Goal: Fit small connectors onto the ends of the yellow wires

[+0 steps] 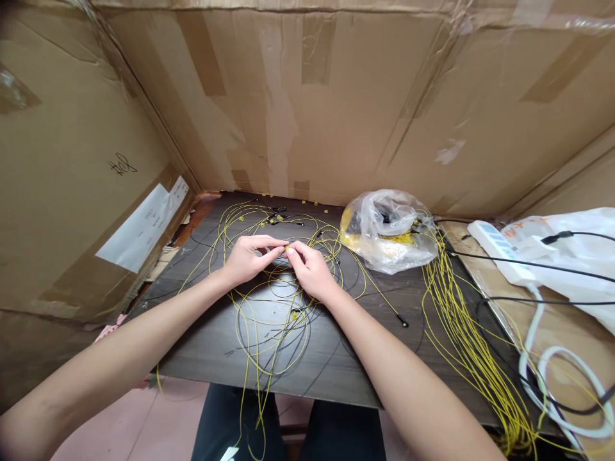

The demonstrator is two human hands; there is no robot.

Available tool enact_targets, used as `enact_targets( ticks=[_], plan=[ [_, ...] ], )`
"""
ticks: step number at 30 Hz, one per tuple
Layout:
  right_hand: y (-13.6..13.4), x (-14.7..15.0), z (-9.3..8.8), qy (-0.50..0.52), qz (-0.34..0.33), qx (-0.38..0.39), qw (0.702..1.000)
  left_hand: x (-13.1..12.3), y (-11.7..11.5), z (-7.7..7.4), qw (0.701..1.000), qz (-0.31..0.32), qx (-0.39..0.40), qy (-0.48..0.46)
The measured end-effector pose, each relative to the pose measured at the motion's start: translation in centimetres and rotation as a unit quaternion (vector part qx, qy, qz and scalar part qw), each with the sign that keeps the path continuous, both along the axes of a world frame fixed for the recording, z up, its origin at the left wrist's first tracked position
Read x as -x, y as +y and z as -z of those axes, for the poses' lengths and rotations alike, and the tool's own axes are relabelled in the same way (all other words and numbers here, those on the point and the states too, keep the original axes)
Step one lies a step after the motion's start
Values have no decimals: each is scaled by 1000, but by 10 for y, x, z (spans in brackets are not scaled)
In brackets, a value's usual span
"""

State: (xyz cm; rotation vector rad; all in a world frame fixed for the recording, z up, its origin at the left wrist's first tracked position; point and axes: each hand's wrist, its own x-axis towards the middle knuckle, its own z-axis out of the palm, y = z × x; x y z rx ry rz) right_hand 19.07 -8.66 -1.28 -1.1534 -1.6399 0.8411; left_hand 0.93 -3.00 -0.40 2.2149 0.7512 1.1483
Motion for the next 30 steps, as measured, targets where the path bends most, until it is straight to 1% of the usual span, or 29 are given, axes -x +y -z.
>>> enact_targets(
  ticks=[5, 11, 16, 19, 23, 26, 30],
  plan=[
    [-1, 2, -2, -3, 11, -9, 1000, -1, -2, 2, 1000, -23, 0, 4],
    [-5, 4, -7, -42, 65, -55, 996, -1, -4, -1, 1000, -22, -9, -12],
    [-4, 3, -8, -52, 53, -65, 995, -1, -3, -2, 1000, -15, -14, -11],
    [-5, 4, -10, -57, 41, -68, 995, 0, -3, -2, 999, -10, -45, -14],
    [-7, 5, -12, -35, 27, -51, 998, 0, -2, -3, 996, -8, -92, -20],
    [-7, 6, -11, -16, 25, -34, 999, 0, -3, -3, 992, -6, -125, -15],
    [-6, 6, -7, 8, 22, -13, 1000, 0, -4, -3, 990, -4, -140, -1]
  ],
)
